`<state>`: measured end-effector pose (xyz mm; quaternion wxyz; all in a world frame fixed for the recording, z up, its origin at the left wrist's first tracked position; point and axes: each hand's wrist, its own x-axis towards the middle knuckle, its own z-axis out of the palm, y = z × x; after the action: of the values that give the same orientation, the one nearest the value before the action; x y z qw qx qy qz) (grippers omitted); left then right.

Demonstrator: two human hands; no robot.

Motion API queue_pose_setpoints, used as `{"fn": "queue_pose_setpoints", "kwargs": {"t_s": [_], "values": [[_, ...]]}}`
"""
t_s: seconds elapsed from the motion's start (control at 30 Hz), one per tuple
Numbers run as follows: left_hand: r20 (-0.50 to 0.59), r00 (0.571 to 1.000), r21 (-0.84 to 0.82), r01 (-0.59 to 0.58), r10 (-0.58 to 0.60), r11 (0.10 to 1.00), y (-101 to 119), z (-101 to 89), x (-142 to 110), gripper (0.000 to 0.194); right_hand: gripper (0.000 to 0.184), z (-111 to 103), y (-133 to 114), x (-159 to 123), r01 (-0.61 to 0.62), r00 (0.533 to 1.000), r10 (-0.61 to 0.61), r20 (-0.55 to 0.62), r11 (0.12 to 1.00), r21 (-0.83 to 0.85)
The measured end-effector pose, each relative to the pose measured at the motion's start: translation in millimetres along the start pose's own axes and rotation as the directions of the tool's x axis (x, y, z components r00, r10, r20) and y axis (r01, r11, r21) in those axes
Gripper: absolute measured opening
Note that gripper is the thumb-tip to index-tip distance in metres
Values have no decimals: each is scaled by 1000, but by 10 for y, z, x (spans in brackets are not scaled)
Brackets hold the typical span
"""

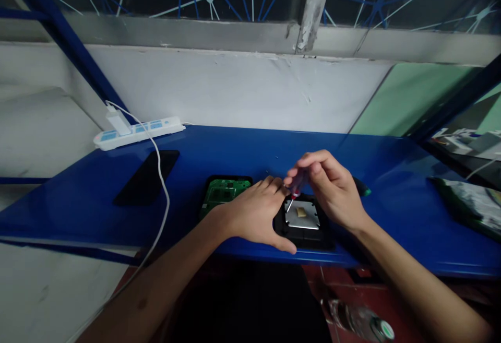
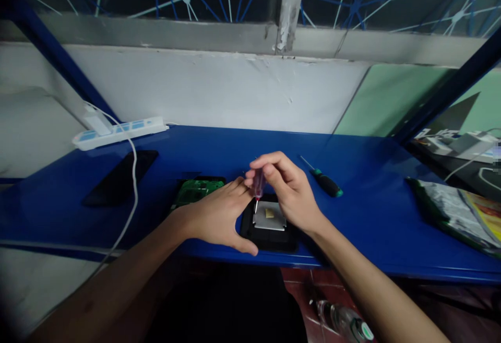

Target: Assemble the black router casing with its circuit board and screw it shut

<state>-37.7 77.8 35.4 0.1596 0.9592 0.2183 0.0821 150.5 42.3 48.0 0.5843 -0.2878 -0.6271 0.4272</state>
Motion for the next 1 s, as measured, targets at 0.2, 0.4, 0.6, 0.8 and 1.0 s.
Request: {"fn": "queue_pose_setpoints", "kwargs": {"t_s": [0.2,0.4,0.6,0.8,1.0], "values": [[3,1000,-25,19,-19,1000,-12,12,2,117,30,5,19,-3,-53,998,54,-11,995,80],[6,1000,5,21,-21,1000,10,-4,7,102,16,-20,-5,2,49,999,-49,-18,999,18],[-20,1000,-24,-10,10,1000,-18,26,4,116,18,16,0,-6,3,1000,-3,-25,1000,-1],[-3,1000,-19,8,-8,1000,-9,11,-1,111,26,7,5,-4,3,1000,-2,-19,998,60],[-17,1000,-5,-2,2,1000,3,-4,6,107,14,0,2,11,41,999,-41,-17,999,0]]}}
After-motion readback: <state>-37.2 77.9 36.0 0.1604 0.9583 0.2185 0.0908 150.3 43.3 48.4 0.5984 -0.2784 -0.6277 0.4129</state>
